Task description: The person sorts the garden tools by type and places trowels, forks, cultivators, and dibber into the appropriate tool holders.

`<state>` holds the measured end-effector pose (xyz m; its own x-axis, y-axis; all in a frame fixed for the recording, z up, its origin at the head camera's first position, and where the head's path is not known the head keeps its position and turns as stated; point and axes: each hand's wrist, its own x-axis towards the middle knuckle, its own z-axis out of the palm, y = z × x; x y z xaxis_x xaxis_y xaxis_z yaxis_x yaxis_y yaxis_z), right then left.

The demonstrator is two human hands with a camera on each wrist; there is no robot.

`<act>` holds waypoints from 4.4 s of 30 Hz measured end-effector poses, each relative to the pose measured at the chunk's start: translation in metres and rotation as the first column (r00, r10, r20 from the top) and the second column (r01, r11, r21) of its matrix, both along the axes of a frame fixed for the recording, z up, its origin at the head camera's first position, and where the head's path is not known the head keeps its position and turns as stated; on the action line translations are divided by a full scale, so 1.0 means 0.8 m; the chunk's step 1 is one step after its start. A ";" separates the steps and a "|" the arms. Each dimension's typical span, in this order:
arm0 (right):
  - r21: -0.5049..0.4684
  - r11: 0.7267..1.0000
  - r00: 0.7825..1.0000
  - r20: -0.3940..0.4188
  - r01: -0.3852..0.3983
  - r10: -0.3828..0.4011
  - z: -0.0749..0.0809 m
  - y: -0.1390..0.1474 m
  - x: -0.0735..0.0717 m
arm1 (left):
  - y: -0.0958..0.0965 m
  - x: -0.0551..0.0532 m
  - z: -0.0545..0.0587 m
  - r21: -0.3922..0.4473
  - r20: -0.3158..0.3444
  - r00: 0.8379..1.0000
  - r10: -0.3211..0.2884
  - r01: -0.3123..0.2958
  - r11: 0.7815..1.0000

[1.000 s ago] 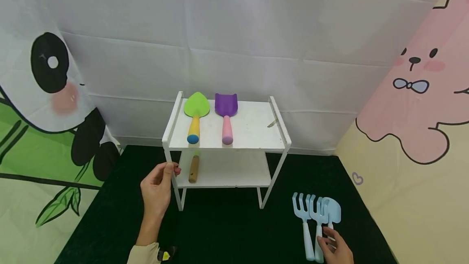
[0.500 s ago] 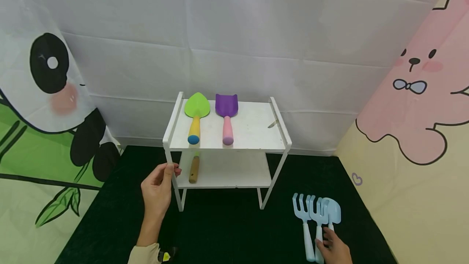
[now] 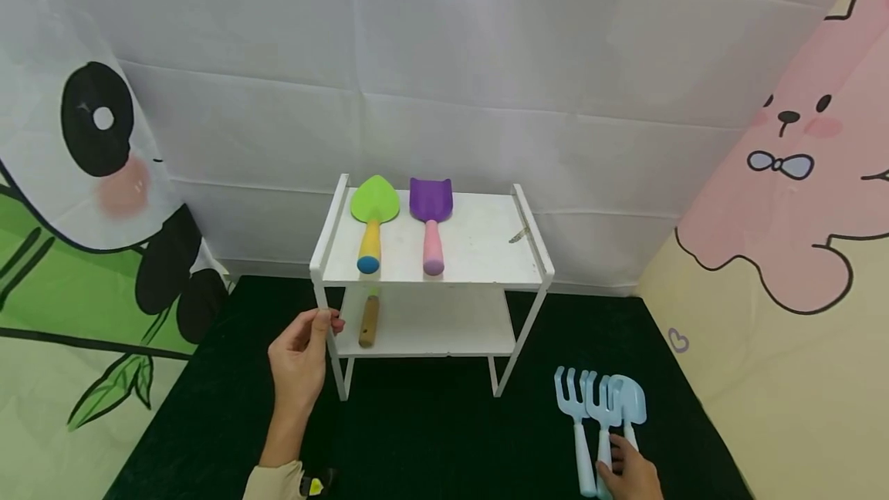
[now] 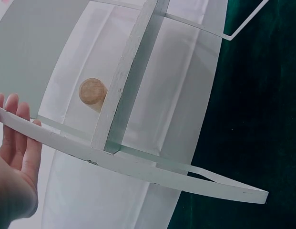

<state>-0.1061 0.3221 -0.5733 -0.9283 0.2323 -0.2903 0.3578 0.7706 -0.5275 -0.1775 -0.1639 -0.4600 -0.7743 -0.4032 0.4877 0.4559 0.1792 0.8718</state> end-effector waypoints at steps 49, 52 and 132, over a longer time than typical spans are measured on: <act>-0.511 0.829 0.972 0.079 0.229 -0.220 0.007 0.012 0.026 | 0.008 0.012 0.020 0.015 0.010 1.000 -0.009 0.009 1.000; -0.522 0.823 0.972 0.060 0.224 -0.227 0.008 0.009 0.028 | 0.009 0.012 0.020 0.016 0.008 1.000 -0.008 0.008 1.000; -0.566 0.824 0.965 -0.219 -0.006 -0.144 0.109 -0.122 0.061 | 0.006 0.007 0.010 0.027 0.016 1.000 -0.008 0.007 1.000</act>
